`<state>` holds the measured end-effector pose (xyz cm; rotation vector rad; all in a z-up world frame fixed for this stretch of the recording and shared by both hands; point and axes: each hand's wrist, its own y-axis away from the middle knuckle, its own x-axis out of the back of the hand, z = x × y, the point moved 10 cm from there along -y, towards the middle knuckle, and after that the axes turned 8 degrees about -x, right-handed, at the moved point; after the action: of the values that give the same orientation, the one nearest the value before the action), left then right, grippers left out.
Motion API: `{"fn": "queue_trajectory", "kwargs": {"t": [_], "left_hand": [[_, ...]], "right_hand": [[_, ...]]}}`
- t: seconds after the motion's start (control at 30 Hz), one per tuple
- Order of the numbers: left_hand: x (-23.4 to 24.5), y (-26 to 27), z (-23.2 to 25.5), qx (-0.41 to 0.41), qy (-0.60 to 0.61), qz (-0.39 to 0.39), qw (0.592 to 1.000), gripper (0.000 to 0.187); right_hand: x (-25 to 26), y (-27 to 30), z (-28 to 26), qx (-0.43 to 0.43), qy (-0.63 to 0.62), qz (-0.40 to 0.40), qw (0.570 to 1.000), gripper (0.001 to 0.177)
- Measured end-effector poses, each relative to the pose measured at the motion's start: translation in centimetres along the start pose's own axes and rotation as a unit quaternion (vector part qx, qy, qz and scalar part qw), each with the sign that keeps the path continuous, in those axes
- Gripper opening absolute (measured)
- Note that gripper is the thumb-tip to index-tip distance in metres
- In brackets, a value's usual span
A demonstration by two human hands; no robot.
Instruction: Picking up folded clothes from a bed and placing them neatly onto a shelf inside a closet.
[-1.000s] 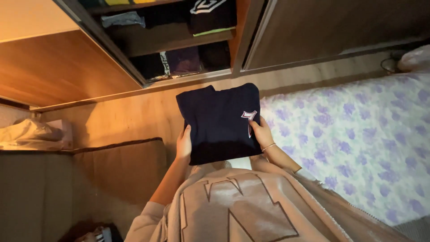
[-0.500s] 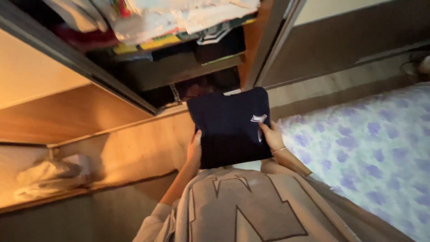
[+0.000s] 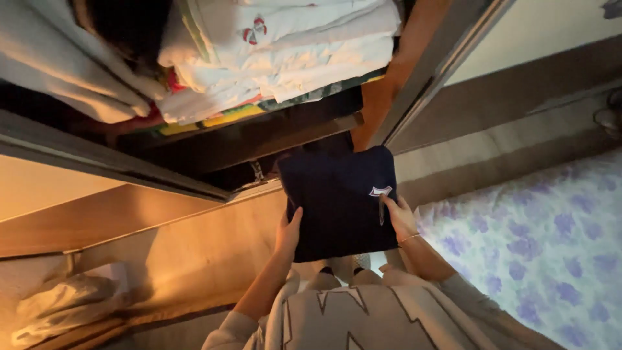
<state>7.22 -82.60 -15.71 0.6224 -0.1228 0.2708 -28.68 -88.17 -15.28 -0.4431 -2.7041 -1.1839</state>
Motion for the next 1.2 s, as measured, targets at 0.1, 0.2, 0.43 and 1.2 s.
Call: {"fn": "queue_trajectory", "kwargs": {"t": [0.1, 0.2, 0.43, 1.2], "left_hand": [[-0.8, -1.1, 2.8, -0.002, -0.008, 0.007, 1.0, 0.077], [-1.9, -5.1, 0.9, -0.03, 0.079, 0.043, 0.995, 0.069], [-4.7, -17.2, -7.1, -0.057, 0.094, 0.074, 0.991, 0.072], [-10.1, -30.8, -17.3, -0.288, 0.094, 0.097, 0.948, 0.039]], "right_hand": [[-2.3, -4.4, -0.1, 0.002, -0.037, -0.026, 0.999, 0.049], [-4.5, -10.5, 1.7, 0.008, -0.055, -0.049, 0.997, 0.039], [-10.3, -22.5, 3.4, 0.113, 0.024, -0.067, 0.991, 0.049], [-15.3, -27.1, 2.6, 0.427, 0.138, 0.019, 0.894, 0.07]]}}
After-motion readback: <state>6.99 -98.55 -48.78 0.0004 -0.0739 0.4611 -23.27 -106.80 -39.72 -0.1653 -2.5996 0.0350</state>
